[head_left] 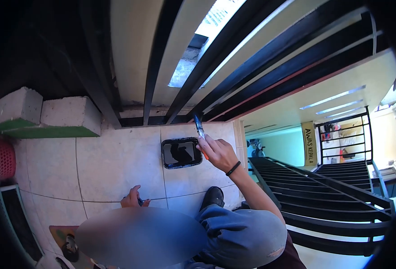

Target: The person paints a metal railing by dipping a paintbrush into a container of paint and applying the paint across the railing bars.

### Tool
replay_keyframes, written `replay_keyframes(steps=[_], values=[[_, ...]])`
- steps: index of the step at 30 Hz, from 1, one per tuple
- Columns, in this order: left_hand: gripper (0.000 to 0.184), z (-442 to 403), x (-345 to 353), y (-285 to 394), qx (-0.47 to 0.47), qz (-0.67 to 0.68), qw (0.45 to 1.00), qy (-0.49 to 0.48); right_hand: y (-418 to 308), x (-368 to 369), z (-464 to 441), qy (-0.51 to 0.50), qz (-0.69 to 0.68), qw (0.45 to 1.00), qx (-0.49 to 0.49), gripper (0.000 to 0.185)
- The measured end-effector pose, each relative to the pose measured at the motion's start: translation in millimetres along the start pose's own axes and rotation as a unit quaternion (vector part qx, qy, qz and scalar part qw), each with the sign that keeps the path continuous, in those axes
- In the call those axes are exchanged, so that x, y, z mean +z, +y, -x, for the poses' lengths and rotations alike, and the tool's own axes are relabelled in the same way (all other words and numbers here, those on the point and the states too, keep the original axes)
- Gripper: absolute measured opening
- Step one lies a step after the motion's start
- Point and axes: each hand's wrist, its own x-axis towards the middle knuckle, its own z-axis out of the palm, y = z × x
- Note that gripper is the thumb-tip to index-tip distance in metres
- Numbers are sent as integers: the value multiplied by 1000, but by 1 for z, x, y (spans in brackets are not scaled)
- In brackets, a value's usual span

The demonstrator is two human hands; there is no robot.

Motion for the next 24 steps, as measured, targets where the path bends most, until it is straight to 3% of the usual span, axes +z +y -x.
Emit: replay_keyframes(steps=[9, 16, 24], values=[[67, -1, -1, 6, -17, -10, 1000, -2, 3, 33, 21, 22, -32, 999, 13, 36], [69, -3, -2, 18, -49, -23, 998, -12, -3, 18, 47, 21, -112, 990, 89, 32], [64, -3, 1, 19, -61, -33, 998, -11, 33, 27, 24, 52, -121, 990, 53, 32]])
